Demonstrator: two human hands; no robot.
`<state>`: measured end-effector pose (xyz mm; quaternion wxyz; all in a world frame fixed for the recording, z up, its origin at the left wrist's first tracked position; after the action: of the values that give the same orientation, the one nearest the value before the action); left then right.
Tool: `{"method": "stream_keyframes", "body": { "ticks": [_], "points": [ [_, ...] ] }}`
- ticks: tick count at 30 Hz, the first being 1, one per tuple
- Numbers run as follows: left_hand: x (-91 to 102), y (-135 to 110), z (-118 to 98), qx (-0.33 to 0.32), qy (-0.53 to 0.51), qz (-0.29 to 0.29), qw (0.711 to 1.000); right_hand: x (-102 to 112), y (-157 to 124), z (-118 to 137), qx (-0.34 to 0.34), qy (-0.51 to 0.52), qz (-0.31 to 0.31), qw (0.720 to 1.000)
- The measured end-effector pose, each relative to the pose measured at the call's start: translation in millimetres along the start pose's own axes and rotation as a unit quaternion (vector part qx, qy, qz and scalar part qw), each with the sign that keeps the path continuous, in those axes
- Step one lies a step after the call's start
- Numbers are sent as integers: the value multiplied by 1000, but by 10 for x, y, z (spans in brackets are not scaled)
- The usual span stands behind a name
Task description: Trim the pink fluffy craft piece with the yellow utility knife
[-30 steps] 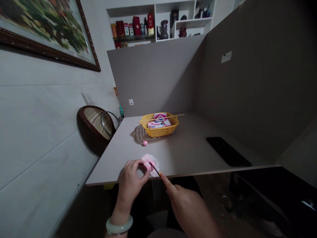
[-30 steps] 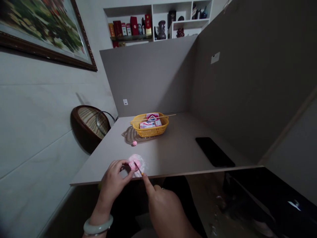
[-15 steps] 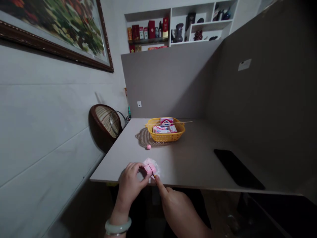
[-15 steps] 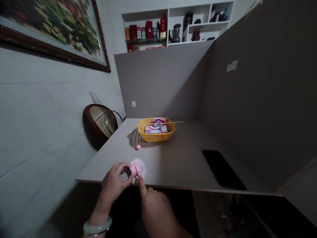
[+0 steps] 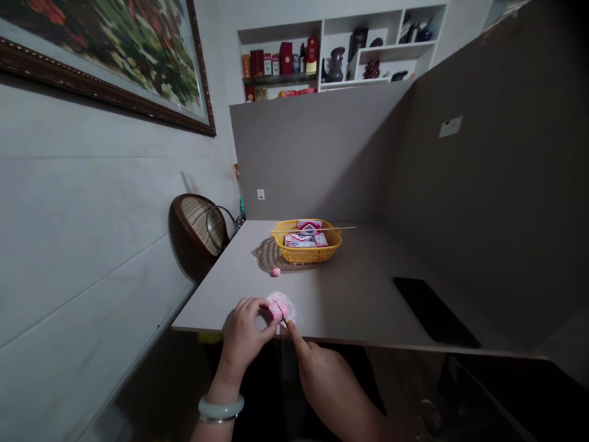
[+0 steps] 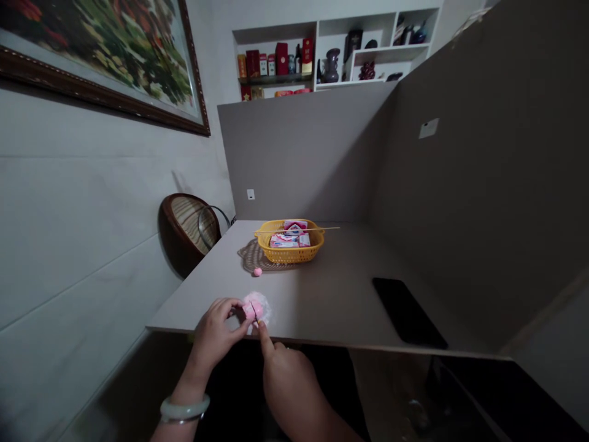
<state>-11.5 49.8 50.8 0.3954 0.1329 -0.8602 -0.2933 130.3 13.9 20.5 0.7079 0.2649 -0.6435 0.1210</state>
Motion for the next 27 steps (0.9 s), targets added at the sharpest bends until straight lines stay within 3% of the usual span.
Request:
{"method": "stream_keyframes", "body": {
  "ticks": [3,9,17,27],
  "points": [
    [4,-1,-6,-7,6,4,1000,-55,2,-22,-17,34,38,999],
    [3,29,-4,-20,7,11,1000,-2,-70,-100,-41,100,1,994],
    [17,89,1,-29,2,14,999,-47,34,-36,-66,45,-4,997],
    [-3,93,22,-33,-12,35,999,45,-28,-34,-85,24,-1,996]
  ]
}}
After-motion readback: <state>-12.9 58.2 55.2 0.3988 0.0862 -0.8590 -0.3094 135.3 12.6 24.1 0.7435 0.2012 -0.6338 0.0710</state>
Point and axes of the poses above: each hand's wrist, its own y-axis towards the middle knuckle, its own x-axis out of the back of the hand, z = x × y, the point moved 10 cm from there along y, towards the middle knuckle, and after that the axes turned 9 degrees about -y, right-handed, at the moved point
